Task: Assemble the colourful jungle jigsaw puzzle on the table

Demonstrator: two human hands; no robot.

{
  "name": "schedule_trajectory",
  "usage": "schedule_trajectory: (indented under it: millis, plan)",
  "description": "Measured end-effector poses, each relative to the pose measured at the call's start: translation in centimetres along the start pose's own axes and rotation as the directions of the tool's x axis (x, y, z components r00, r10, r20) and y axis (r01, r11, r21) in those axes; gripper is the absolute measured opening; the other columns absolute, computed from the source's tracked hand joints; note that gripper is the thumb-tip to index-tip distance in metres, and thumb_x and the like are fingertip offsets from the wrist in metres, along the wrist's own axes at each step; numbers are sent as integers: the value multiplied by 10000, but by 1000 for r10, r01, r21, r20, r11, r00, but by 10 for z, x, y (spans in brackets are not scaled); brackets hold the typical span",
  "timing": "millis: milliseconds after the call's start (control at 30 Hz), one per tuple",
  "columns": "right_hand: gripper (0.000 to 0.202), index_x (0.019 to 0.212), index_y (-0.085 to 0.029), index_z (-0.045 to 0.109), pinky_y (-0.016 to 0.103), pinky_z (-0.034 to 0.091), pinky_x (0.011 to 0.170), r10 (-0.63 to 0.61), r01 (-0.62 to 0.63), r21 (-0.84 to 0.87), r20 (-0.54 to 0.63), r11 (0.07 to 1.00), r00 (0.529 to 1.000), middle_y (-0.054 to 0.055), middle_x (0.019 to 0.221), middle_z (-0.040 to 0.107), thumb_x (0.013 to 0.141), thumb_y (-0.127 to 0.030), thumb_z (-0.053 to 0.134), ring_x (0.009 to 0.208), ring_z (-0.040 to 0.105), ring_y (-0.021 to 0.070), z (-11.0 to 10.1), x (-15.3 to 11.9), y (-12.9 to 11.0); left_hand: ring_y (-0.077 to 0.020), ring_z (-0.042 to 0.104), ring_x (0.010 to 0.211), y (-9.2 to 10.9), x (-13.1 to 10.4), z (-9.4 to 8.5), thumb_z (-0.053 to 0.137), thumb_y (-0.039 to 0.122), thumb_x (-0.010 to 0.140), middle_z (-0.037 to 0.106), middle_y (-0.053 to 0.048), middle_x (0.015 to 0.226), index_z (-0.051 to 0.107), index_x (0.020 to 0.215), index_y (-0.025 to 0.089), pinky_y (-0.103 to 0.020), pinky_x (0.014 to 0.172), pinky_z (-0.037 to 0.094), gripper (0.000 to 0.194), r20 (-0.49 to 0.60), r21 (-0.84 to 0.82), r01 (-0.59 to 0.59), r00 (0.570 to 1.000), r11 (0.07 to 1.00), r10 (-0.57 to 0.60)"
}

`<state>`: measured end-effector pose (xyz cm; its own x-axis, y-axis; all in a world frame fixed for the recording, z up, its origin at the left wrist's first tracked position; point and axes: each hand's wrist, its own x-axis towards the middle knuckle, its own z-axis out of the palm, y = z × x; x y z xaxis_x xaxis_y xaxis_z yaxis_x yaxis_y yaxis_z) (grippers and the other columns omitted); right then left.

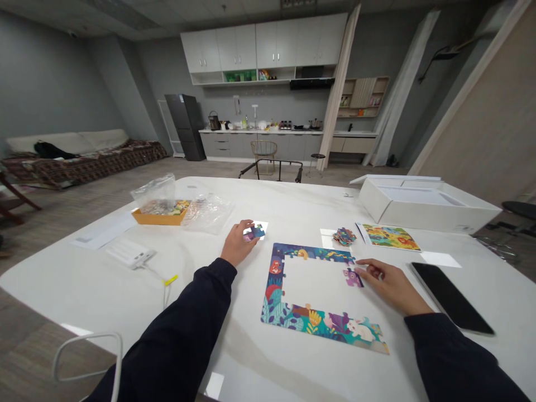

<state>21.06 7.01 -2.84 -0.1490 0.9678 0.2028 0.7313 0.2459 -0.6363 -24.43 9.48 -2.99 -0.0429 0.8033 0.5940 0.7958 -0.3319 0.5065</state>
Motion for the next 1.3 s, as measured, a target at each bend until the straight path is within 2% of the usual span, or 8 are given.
schedule_trajectory:
  millis: [167,300,467,533,700,1000,1200,1300]
  plan:
    - [551,1021,-184,763,316,456,617,-6,6,-4,-57,1000,998,13,644,607,842,-684,616,591,535,177,-2,2,1,-251,625,1224,38,-5,-4,744,240,885,641,-90,1343,567,1331,262,-456,1049,544,480,14,-101,-246,969,964,248]
    - [493,1024,-183,746,323,472,644,-6,24,139,-131,990,991,38,732,650,881,-635,611,645,561,180,0,-2,-26,-273,621,1230,83,-18,2,747,268,899,639,-100,1341,569,1359,258,-486,1068,529,494,87,-166,-367,919,915,384]
    - [439,1107,-190,708,309,496,630,-73,0,581,102,814,992,50,840,697,900,-575,664,646,595,156,18,-14,-83,-284,620,1233,139,-43,19,739,292,910,645,-108,1345,498,1423,265,-497,1062,531,567,168,-292,-436,853,851,495]
    - [397,1001,-184,720,299,482,599,-80,-43,653,157,756,984,26,759,668,861,-556,730,597,575,140,26,-17,-94,-293,625,1221,151,-50,24,745,289,906,660,-110,1323,477,1434,266,-507,1041,540,593,182,-314,-434,845,844,503]
    - [407,829,-171,707,293,459,540,-23,-131,681,211,720,977,15,686,656,760,-552,831,534,553,130,31,-18,-92,-289,635,1191,152,-52,25,752,285,901,667,-112,1289,479,1427,274,-500,1014,557,593,221,-348,-411,838,843,499]
    - [411,825,-164,693,278,457,534,-10,-145,691,215,708,976,9,664,662,738,-531,857,509,558,119,28,-17,-92,-274,628,1176,150,-50,23,736,263,912,682,-99,1240,500,1370,259,-476,1005,559,515,207,-397,-411,831,821,517]
    - [474,1009,-156,676,261,397,538,-57,-231,685,370,691,927,20,653,715,732,-490,869,536,582,136,23,-18,-95,-243,594,1252,149,-51,21,492,109,1008,649,-101,1308,474,1426,274,-468,1070,527,450,237,-485,-377,811,789,534]
    - [467,961,-163,651,276,420,584,-43,-227,705,343,672,938,56,713,762,714,-487,880,567,581,138,23,-19,-97,-275,555,1313,153,-52,19,567,142,967,606,-131,1370,453,1440,265,-474,1047,545,502,222,-489,-349,836,800,501]
